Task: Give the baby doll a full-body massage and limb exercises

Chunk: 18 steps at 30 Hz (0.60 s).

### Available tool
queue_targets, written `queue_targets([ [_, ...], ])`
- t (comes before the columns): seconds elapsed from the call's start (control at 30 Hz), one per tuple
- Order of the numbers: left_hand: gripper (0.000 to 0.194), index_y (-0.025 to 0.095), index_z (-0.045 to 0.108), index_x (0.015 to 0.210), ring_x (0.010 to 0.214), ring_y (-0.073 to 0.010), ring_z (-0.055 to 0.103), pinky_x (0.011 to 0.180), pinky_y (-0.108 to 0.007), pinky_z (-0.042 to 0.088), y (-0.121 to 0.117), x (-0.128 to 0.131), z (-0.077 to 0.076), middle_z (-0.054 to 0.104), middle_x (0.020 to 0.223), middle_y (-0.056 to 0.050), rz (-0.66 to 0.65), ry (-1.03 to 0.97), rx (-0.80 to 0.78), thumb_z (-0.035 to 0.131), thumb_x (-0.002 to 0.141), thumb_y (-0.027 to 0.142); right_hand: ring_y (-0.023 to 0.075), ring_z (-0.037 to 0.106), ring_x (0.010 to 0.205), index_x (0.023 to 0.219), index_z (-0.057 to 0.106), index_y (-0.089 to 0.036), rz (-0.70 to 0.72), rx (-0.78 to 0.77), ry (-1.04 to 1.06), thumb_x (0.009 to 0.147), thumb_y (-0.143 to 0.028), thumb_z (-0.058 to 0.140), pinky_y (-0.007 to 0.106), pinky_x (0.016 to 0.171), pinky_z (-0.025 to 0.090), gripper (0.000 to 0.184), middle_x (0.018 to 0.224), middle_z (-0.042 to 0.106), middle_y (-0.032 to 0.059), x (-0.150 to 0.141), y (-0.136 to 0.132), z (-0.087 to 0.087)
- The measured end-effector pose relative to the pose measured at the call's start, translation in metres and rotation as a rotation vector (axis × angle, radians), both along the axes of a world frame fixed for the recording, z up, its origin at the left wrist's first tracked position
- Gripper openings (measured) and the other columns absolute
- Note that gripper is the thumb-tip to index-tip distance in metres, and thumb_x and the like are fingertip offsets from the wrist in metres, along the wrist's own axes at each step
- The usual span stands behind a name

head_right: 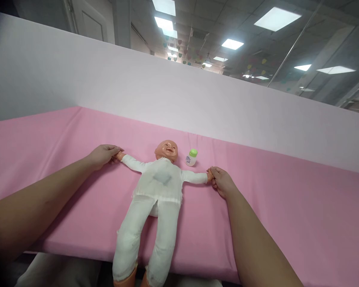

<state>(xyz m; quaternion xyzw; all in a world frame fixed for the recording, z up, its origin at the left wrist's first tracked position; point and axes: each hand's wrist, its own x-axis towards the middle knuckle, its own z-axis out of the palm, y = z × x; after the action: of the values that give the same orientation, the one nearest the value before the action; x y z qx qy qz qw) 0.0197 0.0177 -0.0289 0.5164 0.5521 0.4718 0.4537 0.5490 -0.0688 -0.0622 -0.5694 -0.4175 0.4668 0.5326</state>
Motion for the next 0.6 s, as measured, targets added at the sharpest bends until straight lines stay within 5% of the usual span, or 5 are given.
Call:
queue_targets([
  [0.23,0.045,0.01,0.075,0.109,0.061,-0.0198,0.066,0.055,-0.03,0.051,0.004,-0.007,-0.001,0.073,0.079,-0.012,-0.095,-0.086,-0.028,0.084,0.068,0.025,0.0081,0.047,0.049,0.111,0.07,-0.018,0.041,-0.001,0.07,0.079,-0.026,0.079,0.018,0.039,0.039,0.034,0.067,0.059,-0.0006,0.005,-0.003,0.002],
  [0.4,0.054,0.011,0.074,0.112,0.069,-0.0187,0.066,0.064,-0.03,0.053,0.0,-0.01,0.002,0.074,0.09,-0.013,-0.172,-0.169,-0.041,0.089,0.061,0.022,0.0116,0.058,0.063,0.116,0.07,-0.021,0.108,0.028,0.12,0.077,-0.025,0.083,0.022,0.051,0.053,0.041,0.087,0.067,0.0036,0.01,-0.006,0.003],
  [0.6,0.04,0.015,0.076,0.092,0.062,-0.0161,0.061,0.055,-0.026,0.047,-0.002,-0.008,0.004,0.07,0.075,-0.007,-0.161,-0.071,-0.012,0.092,0.06,0.032,0.0075,0.047,0.048,0.096,0.065,-0.021,0.105,0.02,0.064,0.071,-0.034,0.09,0.018,0.041,0.038,0.038,0.063,0.056,-0.0051,0.005,-0.007,0.004],
])
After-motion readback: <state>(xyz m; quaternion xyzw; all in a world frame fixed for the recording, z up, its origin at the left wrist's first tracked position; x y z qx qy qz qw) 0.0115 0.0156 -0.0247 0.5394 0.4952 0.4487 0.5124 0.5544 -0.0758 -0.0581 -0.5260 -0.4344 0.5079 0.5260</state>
